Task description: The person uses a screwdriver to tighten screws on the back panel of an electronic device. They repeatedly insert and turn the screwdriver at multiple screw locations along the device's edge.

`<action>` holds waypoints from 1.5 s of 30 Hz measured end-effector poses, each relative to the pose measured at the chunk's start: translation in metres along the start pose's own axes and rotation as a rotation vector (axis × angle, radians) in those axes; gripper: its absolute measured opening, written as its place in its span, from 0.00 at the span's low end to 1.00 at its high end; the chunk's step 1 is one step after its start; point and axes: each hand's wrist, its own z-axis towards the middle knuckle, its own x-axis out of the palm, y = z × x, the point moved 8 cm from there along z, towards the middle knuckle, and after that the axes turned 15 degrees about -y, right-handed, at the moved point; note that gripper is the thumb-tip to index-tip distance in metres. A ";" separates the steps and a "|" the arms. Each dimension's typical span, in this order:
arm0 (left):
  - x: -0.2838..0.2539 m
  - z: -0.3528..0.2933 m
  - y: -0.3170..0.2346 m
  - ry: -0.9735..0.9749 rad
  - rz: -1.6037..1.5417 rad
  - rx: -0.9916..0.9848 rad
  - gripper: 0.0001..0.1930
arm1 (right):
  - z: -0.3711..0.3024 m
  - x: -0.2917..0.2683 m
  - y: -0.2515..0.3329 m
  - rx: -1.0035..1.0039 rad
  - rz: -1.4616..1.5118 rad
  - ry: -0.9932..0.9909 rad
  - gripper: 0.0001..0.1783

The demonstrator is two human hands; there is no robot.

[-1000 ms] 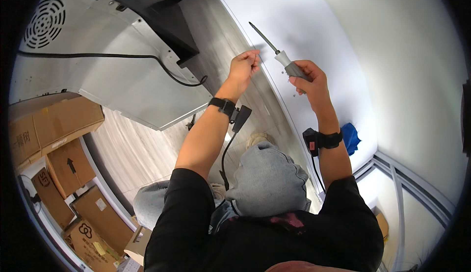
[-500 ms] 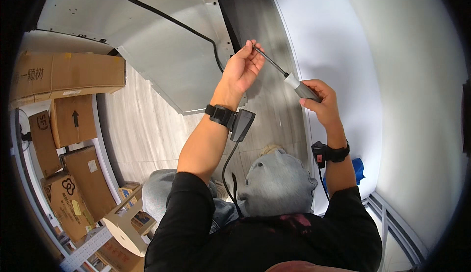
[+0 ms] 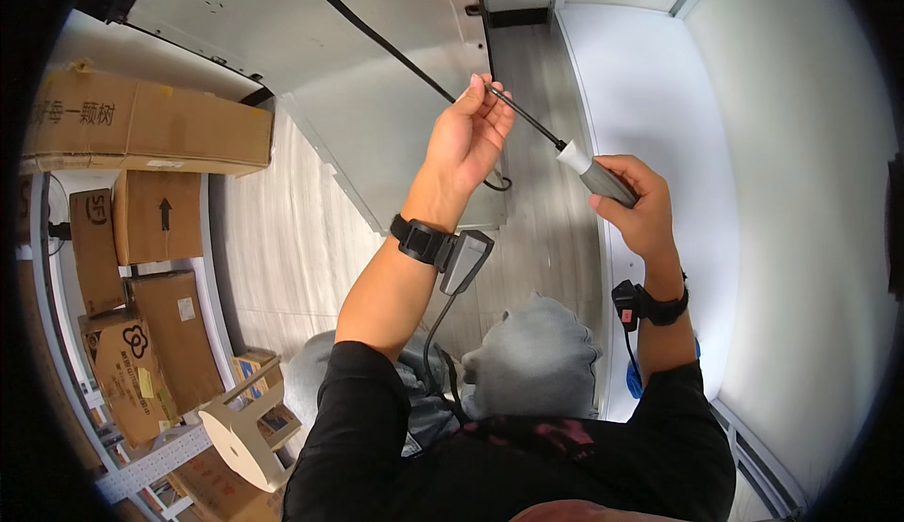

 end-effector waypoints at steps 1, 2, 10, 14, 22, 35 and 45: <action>0.006 -0.003 -0.006 0.002 -0.001 0.008 0.08 | 0.002 0.001 0.014 -0.038 -0.069 -0.015 0.19; 0.011 -0.006 -0.011 0.003 0.001 0.023 0.08 | 0.004 0.001 0.030 -0.111 -0.116 -0.045 0.19; 0.072 -0.039 -0.046 0.079 0.008 0.101 0.08 | 0.005 -0.002 0.142 -0.463 -0.408 -0.297 0.22; 0.104 -0.053 -0.066 0.168 0.014 0.055 0.08 | -0.001 -0.003 0.177 -0.309 -0.324 -0.410 0.21; 0.114 -0.034 -0.067 0.123 0.171 -0.028 0.08 | -0.037 0.040 0.179 -0.240 -0.220 -0.564 0.22; 0.124 -0.025 -0.077 0.107 0.488 0.050 0.09 | -0.039 0.058 0.183 -0.342 -0.157 -0.668 0.20; 0.125 -0.025 -0.080 0.140 0.557 0.069 0.10 | -0.043 0.061 0.179 -0.377 -0.067 -0.728 0.19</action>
